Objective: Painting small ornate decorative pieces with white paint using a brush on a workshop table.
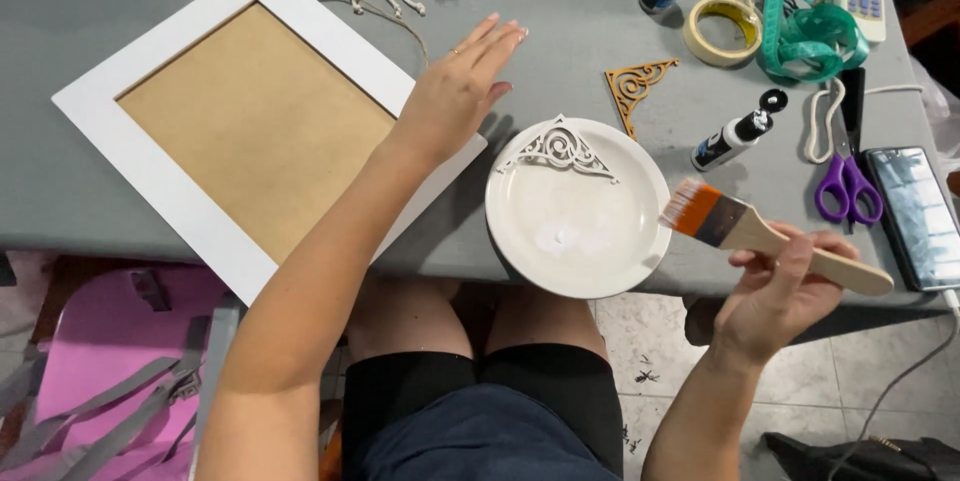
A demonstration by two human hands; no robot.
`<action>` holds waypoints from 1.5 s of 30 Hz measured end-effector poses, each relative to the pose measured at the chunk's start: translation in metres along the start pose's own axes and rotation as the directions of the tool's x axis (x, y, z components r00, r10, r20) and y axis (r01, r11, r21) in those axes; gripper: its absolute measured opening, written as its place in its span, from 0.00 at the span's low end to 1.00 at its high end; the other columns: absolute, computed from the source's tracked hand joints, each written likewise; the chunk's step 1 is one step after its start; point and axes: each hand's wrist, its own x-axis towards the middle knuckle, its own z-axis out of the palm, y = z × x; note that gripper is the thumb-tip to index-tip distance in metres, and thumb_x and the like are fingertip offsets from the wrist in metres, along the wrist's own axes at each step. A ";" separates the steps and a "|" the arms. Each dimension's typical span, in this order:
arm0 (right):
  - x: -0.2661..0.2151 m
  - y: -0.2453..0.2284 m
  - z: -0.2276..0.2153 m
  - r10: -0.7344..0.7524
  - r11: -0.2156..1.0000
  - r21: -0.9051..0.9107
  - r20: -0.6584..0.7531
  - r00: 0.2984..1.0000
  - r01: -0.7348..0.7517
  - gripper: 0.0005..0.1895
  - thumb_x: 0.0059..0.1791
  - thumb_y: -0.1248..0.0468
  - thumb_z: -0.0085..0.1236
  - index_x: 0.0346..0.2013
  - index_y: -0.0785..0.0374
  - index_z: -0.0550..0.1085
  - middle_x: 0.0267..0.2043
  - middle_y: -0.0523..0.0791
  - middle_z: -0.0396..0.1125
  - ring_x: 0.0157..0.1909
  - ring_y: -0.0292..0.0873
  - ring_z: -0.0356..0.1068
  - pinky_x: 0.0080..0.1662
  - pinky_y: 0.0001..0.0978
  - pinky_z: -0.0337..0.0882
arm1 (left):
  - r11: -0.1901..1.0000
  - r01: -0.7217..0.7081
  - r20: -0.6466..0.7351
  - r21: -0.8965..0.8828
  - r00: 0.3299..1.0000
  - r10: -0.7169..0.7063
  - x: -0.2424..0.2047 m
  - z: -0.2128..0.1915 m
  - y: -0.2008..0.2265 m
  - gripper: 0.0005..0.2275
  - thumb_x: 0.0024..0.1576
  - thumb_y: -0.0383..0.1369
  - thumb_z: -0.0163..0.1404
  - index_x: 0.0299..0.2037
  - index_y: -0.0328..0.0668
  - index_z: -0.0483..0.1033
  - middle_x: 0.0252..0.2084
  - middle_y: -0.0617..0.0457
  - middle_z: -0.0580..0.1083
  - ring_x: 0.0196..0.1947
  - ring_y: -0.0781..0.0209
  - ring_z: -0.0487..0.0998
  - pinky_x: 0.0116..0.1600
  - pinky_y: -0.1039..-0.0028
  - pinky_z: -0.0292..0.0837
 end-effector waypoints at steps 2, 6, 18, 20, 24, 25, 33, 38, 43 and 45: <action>-0.003 -0.005 -0.004 0.002 1.000 -0.013 -0.003 1.000 -0.002 0.10 0.62 0.58 0.55 0.51 0.52 0.62 0.46 0.46 0.69 0.32 0.38 0.68 0.31 0.22 0.71 | 0.999 -0.028 -0.032 0.028 0.999 0.029 0.000 -0.008 -0.001 0.21 0.60 0.22 0.57 0.64 0.36 0.69 0.68 0.45 0.68 0.72 0.48 0.63 0.62 0.61 0.74; -0.011 -0.006 -0.017 0.062 0.998 0.015 -0.069 0.996 -0.061 0.08 0.62 0.59 0.55 0.51 0.50 0.64 0.46 0.43 0.69 0.42 0.38 0.72 0.30 0.21 0.72 | 0.991 -0.123 -0.077 0.060 0.989 0.128 0.003 -0.017 0.007 0.15 0.61 0.23 0.59 0.57 0.36 0.76 0.65 0.44 0.72 0.69 0.48 0.67 0.62 0.61 0.75; -0.023 -0.007 -0.009 0.114 0.991 -0.070 0.018 0.993 -0.113 0.09 0.62 0.58 0.50 0.45 0.53 0.60 0.41 0.49 0.68 0.23 0.38 0.65 0.39 0.27 0.72 | 0.944 0.180 0.014 -0.277 0.983 -0.183 0.068 0.047 0.016 0.19 0.60 0.49 0.56 0.31 0.46 0.63 0.34 0.55 0.65 0.29 0.58 0.66 0.31 0.68 0.63; -0.020 -0.005 -0.008 0.104 0.992 -0.071 0.016 0.994 -0.103 0.08 0.62 0.59 0.50 0.45 0.53 0.60 0.40 0.48 0.68 0.22 0.38 0.65 0.37 0.27 0.72 | 0.895 0.297 0.157 -0.332 0.953 -0.258 0.092 0.073 0.016 0.19 0.59 0.51 0.56 0.35 0.46 0.64 0.35 0.55 0.68 0.32 0.57 0.69 0.34 0.67 0.64; -0.014 -0.009 -0.006 0.090 0.992 -0.086 0.016 0.996 -0.088 0.09 0.61 0.58 0.50 0.45 0.54 0.60 0.39 0.49 0.69 0.21 0.38 0.65 0.32 0.25 0.71 | 0.795 0.564 0.517 -0.224 0.760 -0.394 0.130 0.131 0.021 0.34 0.50 0.55 0.62 0.58 0.41 0.62 0.47 0.49 0.76 0.47 0.49 0.78 0.40 0.58 0.70; -0.014 -0.011 -0.008 0.087 0.992 -0.092 0.011 0.996 -0.085 0.09 0.61 0.58 0.50 0.45 0.54 0.60 0.39 0.49 0.69 0.21 0.38 0.65 0.32 0.25 0.71 | 0.795 0.561 0.519 -0.230 0.762 -0.388 0.134 0.144 0.026 0.34 0.50 0.55 0.62 0.58 0.41 0.62 0.47 0.49 0.76 0.47 0.49 0.78 0.40 0.58 0.70; -0.005 -0.011 -0.016 0.081 0.992 -0.097 -0.023 0.996 -0.083 0.11 0.59 0.55 0.53 0.44 0.53 0.60 0.39 0.48 0.68 0.21 0.38 0.63 0.32 0.27 0.72 | 0.883 0.463 0.469 0.082 0.764 -0.444 0.156 0.183 0.059 0.57 0.39 0.62 0.71 0.71 0.47 0.46 0.53 0.42 0.71 0.51 0.44 0.73 0.46 0.56 0.75; -0.002 -0.011 -0.015 0.067 0.993 -0.094 -0.018 0.998 -0.068 0.10 0.60 0.57 0.52 0.45 0.54 0.61 0.39 0.48 0.68 0.21 0.38 0.63 0.32 0.27 0.72 | 0.878 0.476 0.430 0.042 0.785 -0.446 0.153 0.181 0.057 0.52 0.42 0.52 0.73 0.69 0.43 0.48 0.47 0.43 0.75 0.51 0.45 0.74 0.51 0.56 0.72; -0.003 -0.015 -0.013 0.071 0.991 -0.109 -0.026 0.997 -0.073 0.10 0.60 0.57 0.51 0.45 0.53 0.60 0.38 0.49 0.68 0.21 0.38 0.63 0.31 0.26 0.71 | 0.857 0.515 0.399 -0.028 0.792 -0.463 0.151 0.180 0.050 0.45 0.44 0.44 0.73 0.64 0.37 0.53 0.44 0.43 0.76 0.47 0.44 0.76 0.51 0.58 0.72; -0.004 -0.015 -0.015 0.048 0.994 -0.101 -0.021 0.999 -0.050 0.11 0.59 0.55 0.53 0.44 0.54 0.61 0.39 0.48 0.68 0.20 0.37 0.63 0.32 0.26 0.71 | 0.819 0.537 0.395 -0.200 0.809 -0.434 0.150 0.183 0.044 0.47 0.51 0.33 0.64 0.74 0.33 0.40 0.45 0.39 0.74 0.42 0.41 0.78 0.41 0.58 0.74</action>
